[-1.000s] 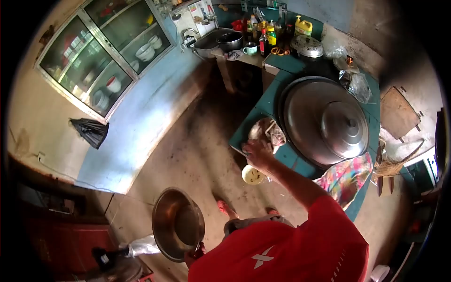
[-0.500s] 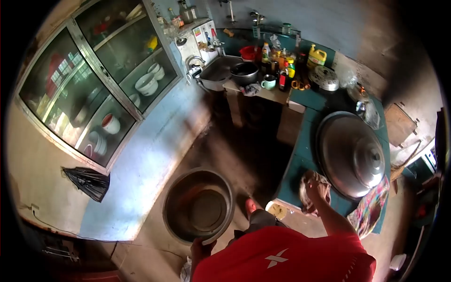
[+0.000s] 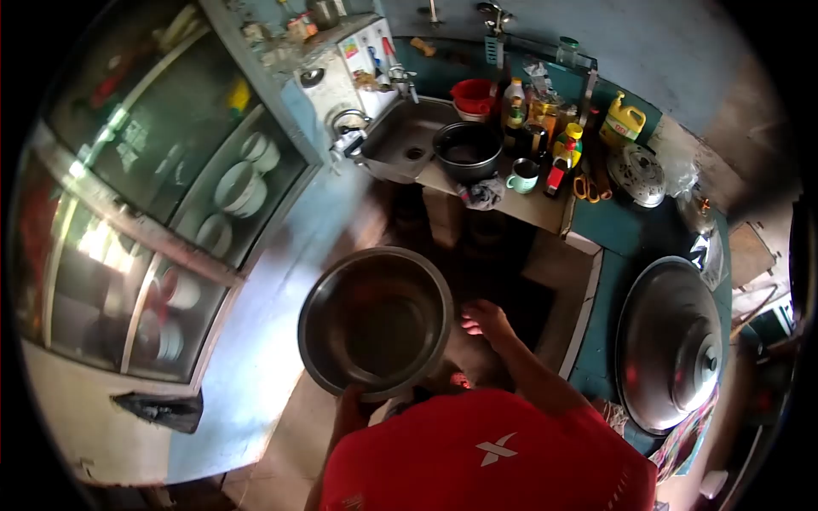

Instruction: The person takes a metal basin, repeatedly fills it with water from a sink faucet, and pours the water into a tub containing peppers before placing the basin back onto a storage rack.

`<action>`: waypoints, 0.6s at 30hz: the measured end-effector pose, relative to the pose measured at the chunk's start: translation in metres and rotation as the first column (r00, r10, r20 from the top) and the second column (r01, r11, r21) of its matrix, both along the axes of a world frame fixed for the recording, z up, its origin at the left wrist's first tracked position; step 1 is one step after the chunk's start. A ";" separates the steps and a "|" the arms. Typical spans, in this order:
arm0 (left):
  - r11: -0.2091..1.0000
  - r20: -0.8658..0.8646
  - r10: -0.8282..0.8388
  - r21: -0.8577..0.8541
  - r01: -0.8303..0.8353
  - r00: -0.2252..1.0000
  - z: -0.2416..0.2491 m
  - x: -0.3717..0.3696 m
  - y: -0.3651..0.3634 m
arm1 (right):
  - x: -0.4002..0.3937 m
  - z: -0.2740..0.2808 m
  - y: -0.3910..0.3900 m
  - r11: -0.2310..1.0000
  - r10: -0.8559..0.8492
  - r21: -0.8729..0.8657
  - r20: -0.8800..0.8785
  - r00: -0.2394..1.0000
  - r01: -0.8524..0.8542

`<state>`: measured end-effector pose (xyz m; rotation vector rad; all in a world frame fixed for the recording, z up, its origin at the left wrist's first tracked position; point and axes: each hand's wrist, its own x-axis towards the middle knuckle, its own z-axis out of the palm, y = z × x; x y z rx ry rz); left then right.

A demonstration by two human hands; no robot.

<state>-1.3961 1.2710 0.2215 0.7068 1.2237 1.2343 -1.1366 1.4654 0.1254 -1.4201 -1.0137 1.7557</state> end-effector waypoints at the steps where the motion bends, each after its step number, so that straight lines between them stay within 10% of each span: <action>1: 0.981 -0.285 -0.112 0.121 0.152 0.952 -0.007 -0.010 0.020 | -0.006 0.006 0.017 1.000 -0.018 -0.022 -0.022 1.000 0.018; 3: 0.998 0.070 0.059 -0.027 -0.058 0.996 -0.017 -0.028 0.066 | -0.014 0.007 0.062 0.998 -0.050 -0.040 -0.039 0.998 0.049; 9: 0.963 0.261 0.060 -0.270 0.014 0.964 -0.037 -0.088 0.203 | -0.042 0.015 0.161 0.966 -0.188 0.195 0.075 0.979 0.170; 15: 0.912 -0.475 -0.370 -0.020 0.410 0.798 -0.012 -0.112 0.311 | -0.058 0.034 0.249 0.755 -0.341 0.650 0.501 0.795 -0.086; 18: 0.956 0.031 -0.207 -0.205 0.209 0.978 -0.017 -0.117 0.355 | -0.065 0.045 0.298 0.705 -0.379 0.659 0.662 0.646 -0.262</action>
